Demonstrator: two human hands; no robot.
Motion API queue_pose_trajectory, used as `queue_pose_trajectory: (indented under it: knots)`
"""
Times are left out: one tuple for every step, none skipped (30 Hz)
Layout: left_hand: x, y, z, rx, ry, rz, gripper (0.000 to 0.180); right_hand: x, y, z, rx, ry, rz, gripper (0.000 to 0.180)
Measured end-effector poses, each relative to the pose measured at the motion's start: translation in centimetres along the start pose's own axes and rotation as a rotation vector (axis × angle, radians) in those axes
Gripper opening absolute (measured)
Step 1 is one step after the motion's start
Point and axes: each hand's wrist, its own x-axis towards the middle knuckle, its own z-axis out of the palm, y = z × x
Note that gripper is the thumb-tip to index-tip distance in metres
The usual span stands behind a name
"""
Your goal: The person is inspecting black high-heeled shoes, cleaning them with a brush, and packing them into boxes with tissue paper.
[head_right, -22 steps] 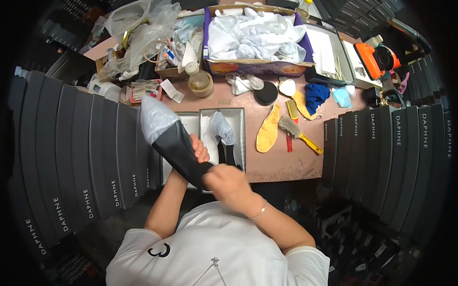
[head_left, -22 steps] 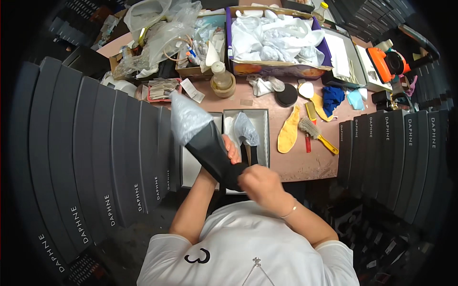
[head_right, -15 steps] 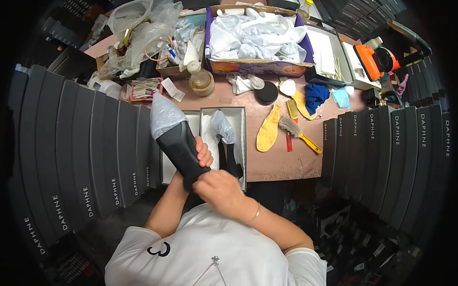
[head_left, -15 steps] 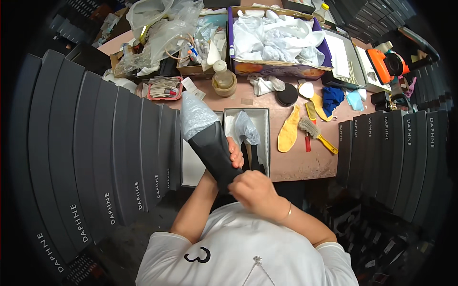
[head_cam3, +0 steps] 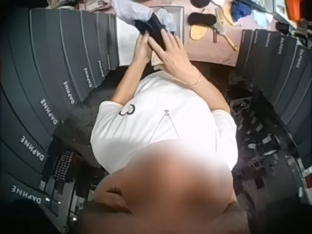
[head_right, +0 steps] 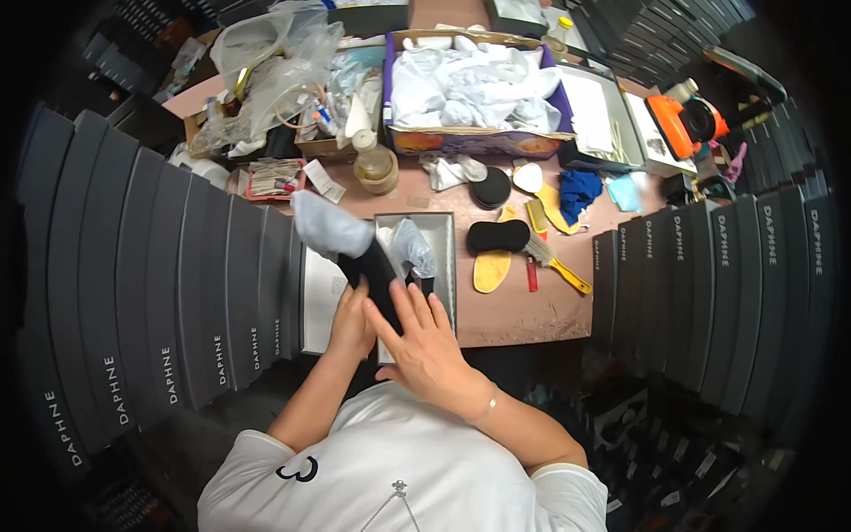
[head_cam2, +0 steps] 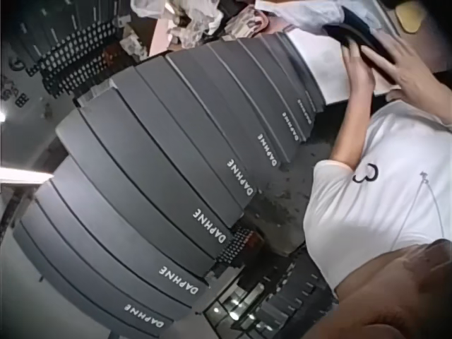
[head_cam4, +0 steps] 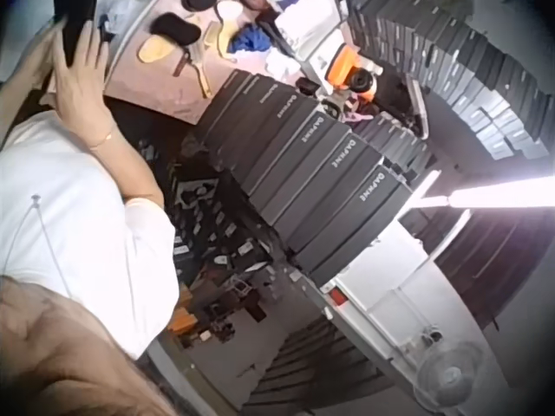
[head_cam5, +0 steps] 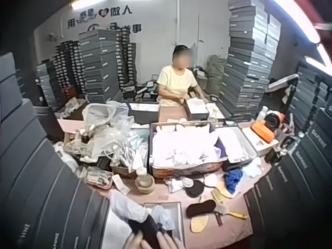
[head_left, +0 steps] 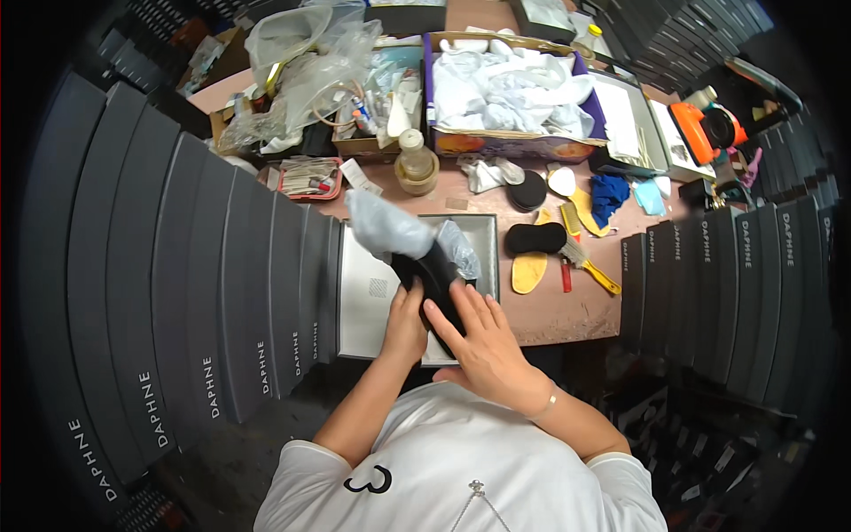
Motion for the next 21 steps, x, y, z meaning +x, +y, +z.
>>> queue_pose_trajectory:
  knots:
    - [-1.0, 0.1, 1.4, 0.043, 0.044, -0.027, 0.035, -0.4, 0.9, 1.8, -0.080, 0.019, 0.069, 0.100]
    - [-1.6, -0.2, 2.3, 0.121, -0.002, -0.031, 0.039, -1.0, 2.5, 2.8, -0.048, 0.080, 0.121, 0.104]
    - [-1.9, -0.8, 2.8, 0.145, -0.079, -0.047, 0.043, -1.8, 3.7, 3.0, 0.158, 0.065, 0.281, 0.105]
    - [-1.9, -1.2, 3.0, 0.190, -0.157, -0.034, 0.046, -2.8, 4.4, 2.9, 0.173, 0.116, 0.248, 0.107]
    - [-2.1, -1.9, 3.3, 0.231, -0.233, -0.032, 0.049, -4.2, 5.0, 2.8, 0.189, 0.159, 0.225, 0.109]
    - [-2.3, -1.7, 3.9, 0.396, -0.324, 0.012, 0.051, -5.3, 5.6, 2.6, 0.263, 0.181, 0.238, 0.111]
    - [-2.0, -2.1, 4.2, 0.447, -0.362, 0.038, 0.048, -6.3, 6.2, 2.2, 0.337, 0.205, 0.252, 0.113]
    - [-1.9, -2.2, 4.8, 0.509, -0.379, 0.078, 0.046, -7.8, 6.8, 2.2, 0.729, 0.193, 0.353, 0.114]
    - [-1.6, -2.0, 5.3, 0.578, -0.388, 0.123, 0.044, -8.5, 7.2, 2.1, 0.978, 0.304, 0.281, 0.114]
    - [-1.2, -2.9, 5.2, 0.649, -0.384, 0.241, 0.040, -9.8, 7.9, 2.9, 0.985, 0.292, 0.319, 0.107]
    - [-1.4, -2.9, 5.8, 0.704, -0.403, 0.216, 0.039, -11.1, 8.6, 3.9, 1.002, 0.282, 0.355, 0.101]
    - [-1.6, -2.5, 6.5, 0.792, -0.438, 0.207, 0.038, -10.9, 8.8, 3.5, 0.831, 0.166, 0.393, 0.093]
    - [-1.7, -2.3, 7.1, 0.879, -0.475, 0.199, 0.038, -11.4, 8.1, 4.0, 0.941, 0.246, 0.446, 0.091]
    - [-1.7, -2.4, 7.6, 0.863, -0.485, 0.179, 0.038, -11.4, 7.4, 4.7, 1.052, 0.328, 0.494, 0.088]
    - [-1.7, -2.8, 8.0, 0.849, -0.490, 0.157, 0.038, -11.3, 6.7, 5.1, 1.164, 0.410, 0.543, 0.086]
    - [-1.7, -3.2, 8.2, 0.835, -0.494, 0.136, 0.038, -10.9, 6.3, 4.5, 1.062, 0.416, 0.623, 0.086]
    - [-1.6, -3.6, 8.1, 0.814, -0.501, 0.081, 0.037, -10.4, 5.9, 3.9, 1.162, 0.424, 0.728, 0.080]
    - [-1.3, -4.1, 7.9, 0.788, -0.508, 0.037, 0.037, -10.5, 6.5, 3.8, 1.251, 0.401, 0.727, 0.076]
    - [-1.0, -4.3, 7.8, 0.761, -0.511, -0.008, 0.036, -10.8, 7.0, 3.7, 1.341, 0.376, 0.723, 0.073]
    - [-0.6, -4.6, 8.0, 0.747, -0.500, -0.053, 0.033, -11.3, 7.4, 3.5, 1.412, 0.360, 0.723, 0.072]
    - [-0.5, -4.7, 8.1, 0.755, -0.523, -0.049, 0.033, -11.7, 7.8, 3.4, 1.483, 0.343, 0.721, 0.070]
